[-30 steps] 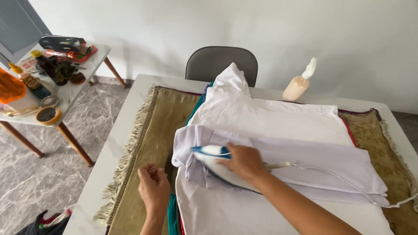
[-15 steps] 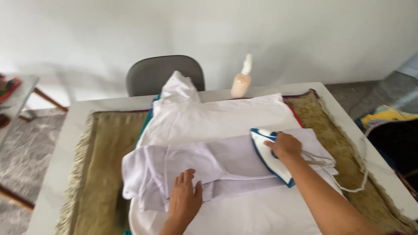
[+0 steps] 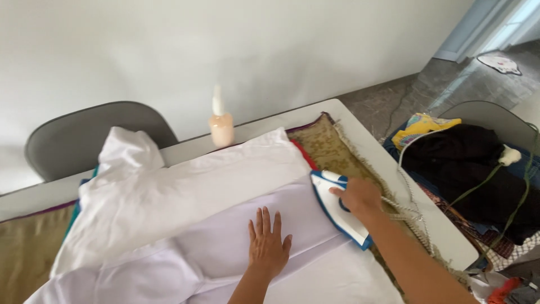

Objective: The person irons a light purple polo shirt on a table, folds it, and places it on a nearby chair. They then iron and fold a white polo shirt, followed by a red polo shirt, stacking each folded item on the chair.

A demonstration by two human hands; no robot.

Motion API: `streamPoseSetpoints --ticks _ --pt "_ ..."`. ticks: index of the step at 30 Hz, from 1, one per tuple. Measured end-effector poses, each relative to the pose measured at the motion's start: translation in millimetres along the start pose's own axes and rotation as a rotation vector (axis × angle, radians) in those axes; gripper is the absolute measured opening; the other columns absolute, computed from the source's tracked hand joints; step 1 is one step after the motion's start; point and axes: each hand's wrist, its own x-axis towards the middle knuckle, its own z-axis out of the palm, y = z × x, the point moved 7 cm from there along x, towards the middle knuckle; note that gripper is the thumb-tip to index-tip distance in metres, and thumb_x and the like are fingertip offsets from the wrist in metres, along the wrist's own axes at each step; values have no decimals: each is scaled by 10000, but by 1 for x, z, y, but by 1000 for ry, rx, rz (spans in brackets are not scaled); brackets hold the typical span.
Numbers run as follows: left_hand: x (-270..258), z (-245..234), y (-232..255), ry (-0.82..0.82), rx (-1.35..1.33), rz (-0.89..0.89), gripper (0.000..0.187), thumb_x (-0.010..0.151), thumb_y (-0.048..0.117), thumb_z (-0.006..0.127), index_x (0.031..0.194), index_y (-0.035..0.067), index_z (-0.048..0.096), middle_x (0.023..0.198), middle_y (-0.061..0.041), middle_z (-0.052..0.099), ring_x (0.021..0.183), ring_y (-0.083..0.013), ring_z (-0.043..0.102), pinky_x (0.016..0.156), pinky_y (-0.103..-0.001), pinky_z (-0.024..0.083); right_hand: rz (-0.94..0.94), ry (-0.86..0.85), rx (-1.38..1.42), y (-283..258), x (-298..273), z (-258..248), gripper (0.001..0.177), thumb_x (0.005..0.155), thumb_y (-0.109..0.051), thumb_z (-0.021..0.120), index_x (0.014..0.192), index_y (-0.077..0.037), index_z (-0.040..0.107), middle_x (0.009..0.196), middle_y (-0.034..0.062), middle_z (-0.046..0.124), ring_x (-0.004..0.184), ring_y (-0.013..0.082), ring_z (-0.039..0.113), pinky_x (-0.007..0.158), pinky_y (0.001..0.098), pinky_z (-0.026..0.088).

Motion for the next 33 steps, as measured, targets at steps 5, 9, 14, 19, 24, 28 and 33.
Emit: streamPoseSetpoints --ticks 5,9,14,19,24,28,33 --pt "30 19 22 63 104 -98 749 979 507 458 1603 151 246 1710 -197 73 1538 -369 2 1175 -659 2 25 36 35 42 33 16 622 857 -669 661 1102 -100 716 1041 123 752 986 306 717 817 454 565" --pt "16 11 24 540 157 68 724 943 519 457 1538 123 340 1617 -193 209 1510 -360 125 1146 -689 47 -9 81 71 63 65 4 607 861 -649 653 1132 -106 691 1027 121 763 983 309 727 804 458 572" --pt "26 25 18 560 237 46 718 933 539 414 1525 144 320 1600 -184 219 1493 -350 132 1130 -681 33 77 440 534 89 104 -23 583 906 -589 688 1135 -56 634 960 167 753 927 346 717 801 446 549" --pt "26 27 19 584 281 47 723 932 556 385 1537 169 299 1603 -168 215 1495 -330 129 1173 -676 30 -189 486 1332 68 111 15 481 959 -436 691 1186 -37 549 946 92 719 834 162 674 724 325 535" --pt "27 27 19 609 291 67 726 936 567 388 1540 176 292 1602 -168 212 1500 -326 130 1147 -654 24 -111 399 1137 59 82 52 519 896 -374 729 1258 -38 571 918 93 751 723 200 664 693 337 530" --pt "27 32 16 534 276 43 724 934 551 418 1545 184 288 1618 -158 208 1501 -320 132 1147 -651 28 -166 407 1125 67 79 50 561 877 -351 747 1306 -41 560 979 93 764 810 203 731 738 341 557" --pt "20 49 5 376 233 -1 721 964 525 422 1567 166 255 1629 -166 173 1509 -324 110 1153 -654 18 -87 414 952 85 62 48 575 830 -301 769 1282 -20 552 1149 144 717 970 264 730 817 396 566"
